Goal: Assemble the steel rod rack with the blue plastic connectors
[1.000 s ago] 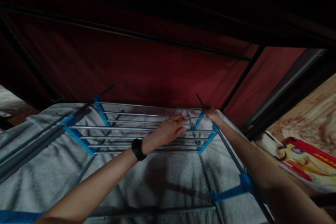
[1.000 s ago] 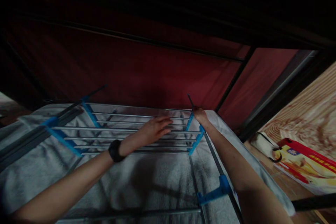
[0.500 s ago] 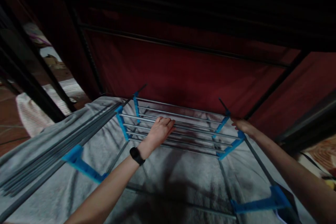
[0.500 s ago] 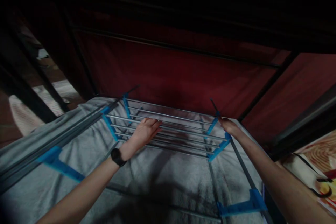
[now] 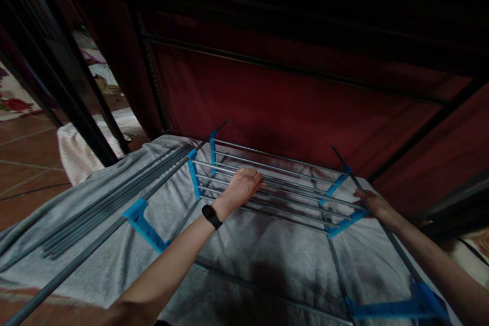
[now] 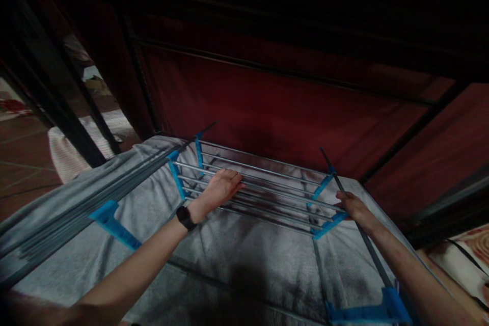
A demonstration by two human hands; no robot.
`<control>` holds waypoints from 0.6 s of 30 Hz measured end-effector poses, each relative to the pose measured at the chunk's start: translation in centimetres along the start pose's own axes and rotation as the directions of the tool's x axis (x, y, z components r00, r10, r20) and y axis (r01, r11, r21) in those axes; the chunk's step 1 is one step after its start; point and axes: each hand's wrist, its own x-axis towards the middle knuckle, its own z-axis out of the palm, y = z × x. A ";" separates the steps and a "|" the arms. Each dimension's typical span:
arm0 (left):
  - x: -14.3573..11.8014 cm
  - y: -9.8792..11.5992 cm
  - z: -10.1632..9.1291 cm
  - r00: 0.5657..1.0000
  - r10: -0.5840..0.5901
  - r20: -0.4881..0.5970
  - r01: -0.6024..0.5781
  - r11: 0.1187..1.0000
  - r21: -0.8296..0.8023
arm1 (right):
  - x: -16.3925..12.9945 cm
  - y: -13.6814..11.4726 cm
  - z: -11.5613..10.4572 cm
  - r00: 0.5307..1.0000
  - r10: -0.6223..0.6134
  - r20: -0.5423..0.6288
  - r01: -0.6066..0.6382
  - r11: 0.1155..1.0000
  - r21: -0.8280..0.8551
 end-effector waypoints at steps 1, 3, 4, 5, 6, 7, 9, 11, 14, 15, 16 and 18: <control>-0.1 0.0 -0.1 1.000 0.013 -0.008 -0.013 1.000 -0.013 | -0.1 0.0 -0.1 1.000 0.014 0.008 -0.014 1.000 0.004; -0.4 -0.4 -0.4 0.998 0.033 -0.047 -0.035 0.999 -0.035 | -0.6 -0.2 -0.3 0.999 0.030 0.022 -0.030 0.999 0.041; -0.6 -0.7 -0.7 0.996 0.021 -0.085 -0.024 0.999 -0.037 | -1.0 -0.4 -0.4 0.999 0.023 0.026 -0.025 0.998 0.064; -1.0 -1.2 -1.0 0.991 -0.015 -0.131 0.011 0.999 -0.031 | -1.5 -0.7 -0.5 1.000 0.013 0.025 -0.015 0.997 0.080; -1.5 -1.9 -1.5 0.981 -0.074 -0.181 0.072 0.997 -0.020 | -2.1 -1.0 -0.5 1.000 0.003 0.019 -0.004 0.996 0.088; -2.0 -2.6 -2.0 0.962 -0.151 -0.227 0.155 0.988 -0.003 | -2.7 -1.3 -0.6 1.000 -0.001 0.012 0.000 0.996 0.090; -3.4 -4.4 -3.2 0.894 -0.336 -0.298 0.364 0.930 0.043 | -3.6 -2.0 -0.5 1.000 -0.002 0.014 0.000 0.994 0.113; -4.9 -6.1 -4.3 0.793 -0.506 -0.338 0.568 0.816 0.110 | -4.1 -2.5 -0.4 0.999 -0.008 0.036 0.002 0.989 0.149; -6.4 -7.0 -5.6 0.713 -0.623 -0.321 0.694 0.692 0.199 | -4.0 -2.7 -0.1 0.998 -0.063 0.027 0.057 0.982 0.180; -6.5 -7.0 -5.9 0.700 -0.642 -0.313 0.711 0.668 0.220 | -3.9 -2.8 0.0 0.997 -0.077 0.010 0.074 0.983 0.170; -6.6 -6.7 -6.2 0.684 -0.660 -0.310 0.728 0.643 0.238 | -3.8 -2.8 0.1 0.996 -0.092 -0.003 0.091 0.983 0.158; -6.3 -6.3 -6.8 0.629 -0.717 -0.302 0.777 0.571 0.264 | -3.8 -2.8 0.2 0.995 -0.094 -0.023 0.097 0.987 0.129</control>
